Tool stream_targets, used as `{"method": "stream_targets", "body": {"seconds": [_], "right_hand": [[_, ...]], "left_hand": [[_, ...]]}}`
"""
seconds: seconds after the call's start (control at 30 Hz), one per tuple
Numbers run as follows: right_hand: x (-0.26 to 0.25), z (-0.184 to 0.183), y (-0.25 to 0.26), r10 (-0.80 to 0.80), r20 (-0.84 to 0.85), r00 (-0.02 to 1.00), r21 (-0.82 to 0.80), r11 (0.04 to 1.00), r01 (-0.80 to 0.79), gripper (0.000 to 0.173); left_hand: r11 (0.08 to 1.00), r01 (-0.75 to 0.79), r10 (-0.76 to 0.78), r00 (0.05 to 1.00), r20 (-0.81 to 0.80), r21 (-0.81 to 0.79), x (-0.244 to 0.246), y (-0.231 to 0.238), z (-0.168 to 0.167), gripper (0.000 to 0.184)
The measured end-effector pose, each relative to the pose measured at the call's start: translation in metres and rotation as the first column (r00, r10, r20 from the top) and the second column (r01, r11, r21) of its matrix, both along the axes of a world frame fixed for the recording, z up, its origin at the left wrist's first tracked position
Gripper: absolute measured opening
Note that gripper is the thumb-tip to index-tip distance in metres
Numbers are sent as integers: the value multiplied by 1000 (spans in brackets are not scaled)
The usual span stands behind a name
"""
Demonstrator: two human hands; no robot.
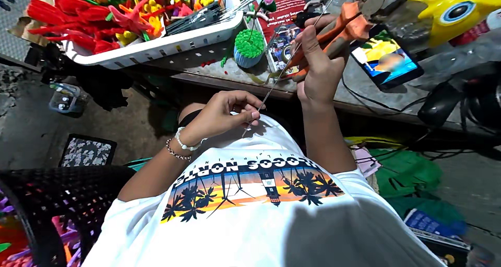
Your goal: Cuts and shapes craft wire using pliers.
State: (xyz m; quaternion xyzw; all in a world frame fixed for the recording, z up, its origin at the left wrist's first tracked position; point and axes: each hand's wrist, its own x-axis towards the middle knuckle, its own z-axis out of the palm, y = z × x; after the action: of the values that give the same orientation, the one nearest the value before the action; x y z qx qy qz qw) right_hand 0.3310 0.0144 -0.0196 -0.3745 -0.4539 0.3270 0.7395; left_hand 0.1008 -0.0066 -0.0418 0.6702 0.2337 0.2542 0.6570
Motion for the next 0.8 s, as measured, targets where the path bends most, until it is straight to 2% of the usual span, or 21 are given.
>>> {"method": "stream_targets", "body": {"seconds": [0.23,0.67,0.73,0.8], "right_hand": [[-2,1,2,-5,10,1000,13,1000,4,10],[2,-1,2,26,36,999,-3,1000,-26,11],[3,-1,0,50,61,997,-28,998,-49,16],[5,-2,-7,91,80,993,-50,995,-87,28]], "left_hand": [[999,-20,22,999,37,-47,-4,-11,12,21],[999,-34,35,999,27,-6,-1,-11,13,22],[999,-36,36,999,15,-10,0,-10,15,21],[999,-36,36,999,16,-9,1,-9,16,20]]}}
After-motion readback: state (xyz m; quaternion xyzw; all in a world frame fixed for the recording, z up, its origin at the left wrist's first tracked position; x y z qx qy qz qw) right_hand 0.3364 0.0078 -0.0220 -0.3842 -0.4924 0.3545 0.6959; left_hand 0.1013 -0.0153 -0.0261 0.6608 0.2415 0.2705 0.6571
